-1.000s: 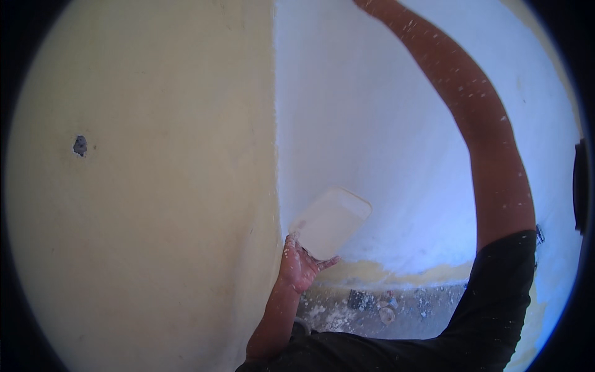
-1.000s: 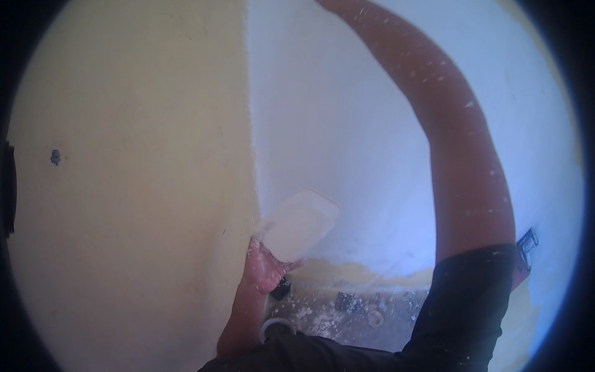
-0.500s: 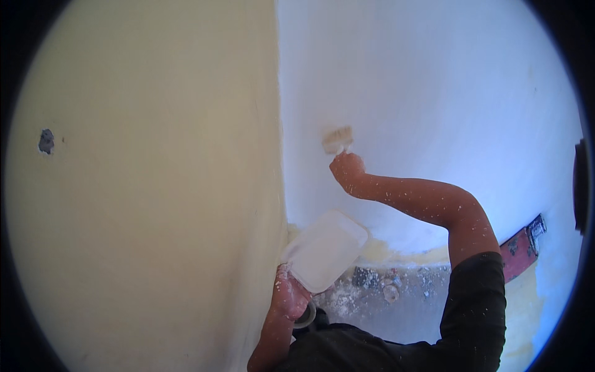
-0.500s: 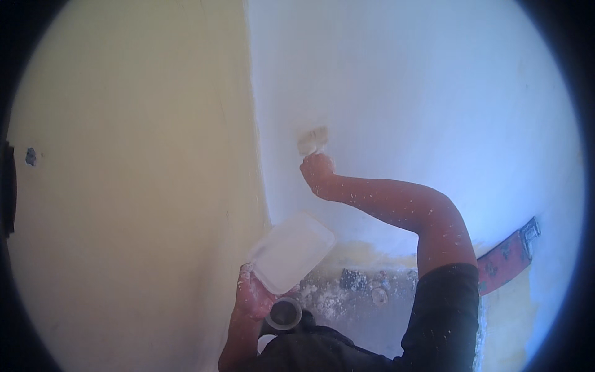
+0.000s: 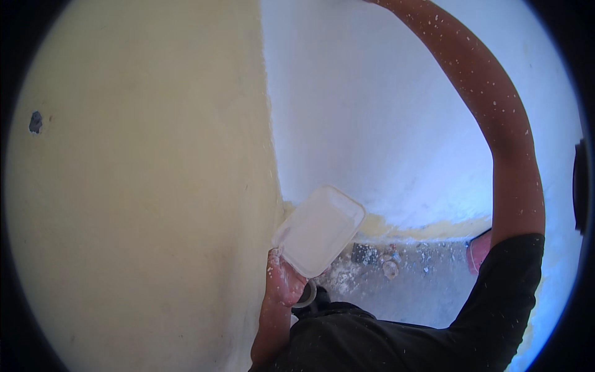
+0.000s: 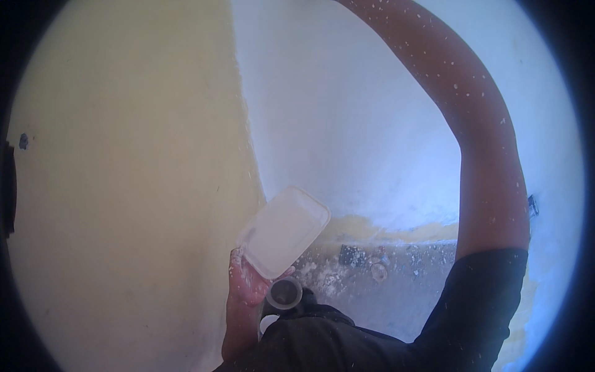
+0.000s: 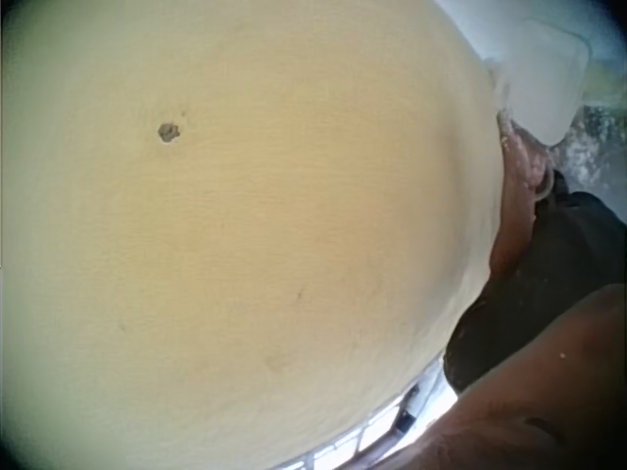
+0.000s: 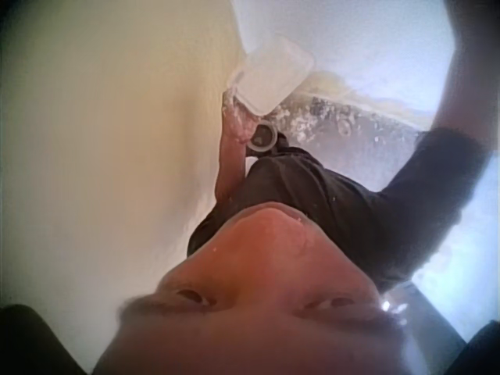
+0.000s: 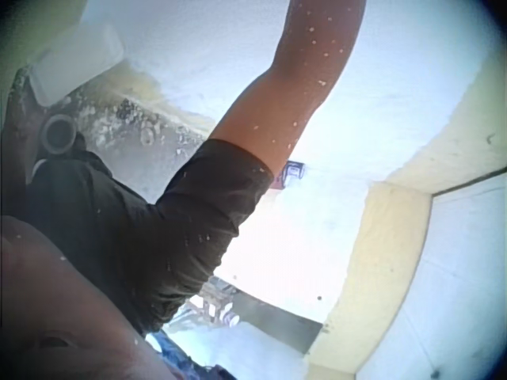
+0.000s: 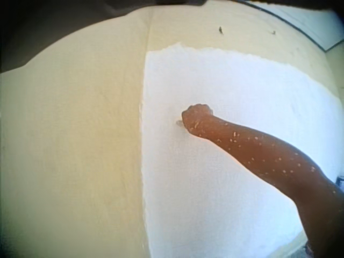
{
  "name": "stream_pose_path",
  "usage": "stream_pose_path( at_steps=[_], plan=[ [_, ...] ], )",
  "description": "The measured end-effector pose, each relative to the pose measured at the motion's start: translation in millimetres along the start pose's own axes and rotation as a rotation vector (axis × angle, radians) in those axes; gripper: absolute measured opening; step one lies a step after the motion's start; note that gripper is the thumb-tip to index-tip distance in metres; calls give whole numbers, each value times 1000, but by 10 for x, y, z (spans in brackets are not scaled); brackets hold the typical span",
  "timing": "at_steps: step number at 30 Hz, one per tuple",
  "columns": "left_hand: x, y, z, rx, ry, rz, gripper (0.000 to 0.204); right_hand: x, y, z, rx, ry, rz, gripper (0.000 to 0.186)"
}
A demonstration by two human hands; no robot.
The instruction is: The person applies plaster to the corner of a wall using a brush while holding a container of plaster.
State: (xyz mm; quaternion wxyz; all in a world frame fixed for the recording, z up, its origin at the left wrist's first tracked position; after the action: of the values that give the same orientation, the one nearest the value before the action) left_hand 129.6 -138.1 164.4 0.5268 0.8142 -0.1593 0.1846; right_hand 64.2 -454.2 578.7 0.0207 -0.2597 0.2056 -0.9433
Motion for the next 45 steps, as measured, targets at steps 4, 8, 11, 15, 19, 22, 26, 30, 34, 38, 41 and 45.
stream_pose_path(
  at_steps=[4, 8, 11, 15, 19, 22, 26, 30, 34, 38, 41, 45],
  plan=[
    [-41, -14, -5, -8, -13, 8, 57, -100, 215, -137, 272, -9, -98, 16],
    [10, -75, -69, 36, 3, 26, 57, -845, 1103, -1064, 101, -113, 62, 18],
    [-48, -67, -74, 53, -19, 34, 57, -1282, 1497, -2208, 65, -92, 2, 26],
    [-1, -70, -141, 106, -12, 64, 57, -1692, 1701, -3537, -444, -73, 456, 12],
    [30, -49, -212, 151, 23, 99, 57, -1879, 1974, -4462, -768, 350, 878, 23],
    [24, -63, -228, 160, 44, 115, 57, -2251, 2520, -4894, -803, 169, 969, 29],
    [-88, 47, -140, 10, -16, 78, 58, -1837, 3002, -4534, -185, 309, 1039, 39],
    [-55, -90, -143, -19, 51, 87, 59, -1489, 2480, -2996, -334, 350, 879, 37],
    [78, -174, -251, -33, 111, 100, 60, -1049, 1263, -1549, -152, 445, 1206, 21],
    [-128, 3, -114, -78, 60, 133, 60, -451, 1351, -949, -106, 1329, 2321, 20],
    [-87, -71, -123, -59, 67, 124, 60, -711, 1302, -1148, 11, 1178, 2197, 23],
    [-50, -170, -186, -94, 47, 71, 58, -1072, 1479, -1776, -186, 1210, 2243, 21]
  ],
)
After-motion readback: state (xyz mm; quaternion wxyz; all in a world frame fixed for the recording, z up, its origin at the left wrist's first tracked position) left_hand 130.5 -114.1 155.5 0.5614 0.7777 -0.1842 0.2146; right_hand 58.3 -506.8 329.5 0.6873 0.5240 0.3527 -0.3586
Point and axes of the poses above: each hand's wrist, its own z-axis towards the middle knuckle, its own y-axis out of the palm, x = y × z, the point moved 4 cm from there along z, towards the middle knuckle, and after that the axes turned 14 degrees about x, right-handed, at the moved point
